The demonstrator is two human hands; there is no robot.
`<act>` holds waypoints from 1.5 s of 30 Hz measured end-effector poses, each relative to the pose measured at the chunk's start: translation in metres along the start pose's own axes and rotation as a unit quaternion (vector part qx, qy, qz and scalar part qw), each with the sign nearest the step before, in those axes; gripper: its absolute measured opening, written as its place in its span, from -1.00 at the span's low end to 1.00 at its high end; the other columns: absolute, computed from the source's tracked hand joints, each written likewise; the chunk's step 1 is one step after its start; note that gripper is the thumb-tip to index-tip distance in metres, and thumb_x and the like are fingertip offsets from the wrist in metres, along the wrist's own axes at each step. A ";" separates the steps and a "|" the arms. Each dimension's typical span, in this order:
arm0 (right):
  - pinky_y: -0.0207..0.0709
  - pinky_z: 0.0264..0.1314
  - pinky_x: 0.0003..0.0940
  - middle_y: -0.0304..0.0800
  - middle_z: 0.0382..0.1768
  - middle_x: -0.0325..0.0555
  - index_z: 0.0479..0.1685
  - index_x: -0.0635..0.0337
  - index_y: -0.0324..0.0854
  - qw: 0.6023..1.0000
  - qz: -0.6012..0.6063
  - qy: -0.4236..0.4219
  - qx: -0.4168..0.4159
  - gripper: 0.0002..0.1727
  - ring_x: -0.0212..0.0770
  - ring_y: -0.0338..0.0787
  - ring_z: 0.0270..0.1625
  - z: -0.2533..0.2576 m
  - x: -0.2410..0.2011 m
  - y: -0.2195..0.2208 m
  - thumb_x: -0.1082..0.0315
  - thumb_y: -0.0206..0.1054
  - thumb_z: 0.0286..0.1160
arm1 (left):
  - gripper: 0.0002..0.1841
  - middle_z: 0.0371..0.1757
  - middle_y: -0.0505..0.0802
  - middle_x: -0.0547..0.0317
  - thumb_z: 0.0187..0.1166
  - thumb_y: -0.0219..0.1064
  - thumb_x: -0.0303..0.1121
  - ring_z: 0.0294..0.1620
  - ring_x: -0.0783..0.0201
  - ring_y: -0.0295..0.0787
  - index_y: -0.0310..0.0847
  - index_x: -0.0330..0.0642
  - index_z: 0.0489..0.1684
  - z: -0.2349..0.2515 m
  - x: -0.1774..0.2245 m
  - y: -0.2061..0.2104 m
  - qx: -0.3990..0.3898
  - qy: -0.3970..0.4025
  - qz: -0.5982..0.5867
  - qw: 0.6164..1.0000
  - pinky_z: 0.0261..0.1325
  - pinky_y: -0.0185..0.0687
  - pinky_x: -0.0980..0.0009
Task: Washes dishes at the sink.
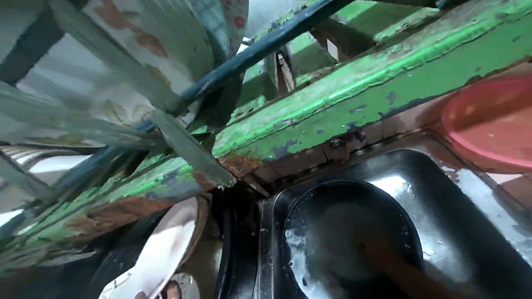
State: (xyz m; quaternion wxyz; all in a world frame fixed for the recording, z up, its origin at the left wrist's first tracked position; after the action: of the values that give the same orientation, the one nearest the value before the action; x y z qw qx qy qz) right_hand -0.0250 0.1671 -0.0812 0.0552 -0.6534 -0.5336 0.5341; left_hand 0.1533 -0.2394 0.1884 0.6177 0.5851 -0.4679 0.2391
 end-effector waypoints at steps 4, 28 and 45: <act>0.09 0.81 0.17 0.27 0.73 0.32 0.72 0.30 0.32 0.995 0.041 0.064 0.058 -0.42 0.27 0.24 0.78 0.003 0.010 -0.025 0.26 0.12 0.76 | -0.77 0.04 0.75 0.05 0.86 -0.13 -0.45 0.04 0.13 0.86 0.20 -0.25 0.36 -0.029 0.004 0.036 -0.114 0.106 -0.014 0.988 0.17 0.84 0.12; 0.31 0.69 0.16 0.45 0.62 0.28 0.80 0.12 0.22 0.925 0.313 0.188 0.102 -0.36 0.20 0.48 0.65 0.009 0.049 -0.038 0.22 0.19 0.76 | -0.42 0.61 0.57 -0.22 0.73 0.22 -0.18 0.67 -0.10 0.42 0.36 -0.33 0.67 -0.141 -0.331 0.059 -0.377 0.102 0.759 0.521 0.68 0.33 -0.03; 0.70 0.28 -0.19 0.75 0.25 0.02 0.57 0.22 0.40 0.779 0.582 0.104 0.209 -0.54 -0.22 0.79 0.21 0.010 0.051 -0.035 0.19 0.05 0.85 | -0.46 0.56 0.62 -0.28 0.69 0.20 -0.17 0.67 -0.22 0.42 0.55 -0.38 0.52 -0.205 -0.363 0.097 -0.577 0.152 0.668 0.444 0.75 0.17 -0.05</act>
State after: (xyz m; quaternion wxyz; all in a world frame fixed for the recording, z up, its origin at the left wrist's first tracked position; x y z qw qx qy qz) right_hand -0.0620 0.2160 -0.0954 -0.0757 -0.8637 0.0814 0.4916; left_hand -0.0295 0.0657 -0.0495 0.5236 -0.4459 -0.6426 0.3377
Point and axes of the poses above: each hand's wrist, its own z-axis towards the middle knuckle, its own y-axis out of the palm, x = y × z, the point moved 8 cm from there along z, towards the middle knuckle
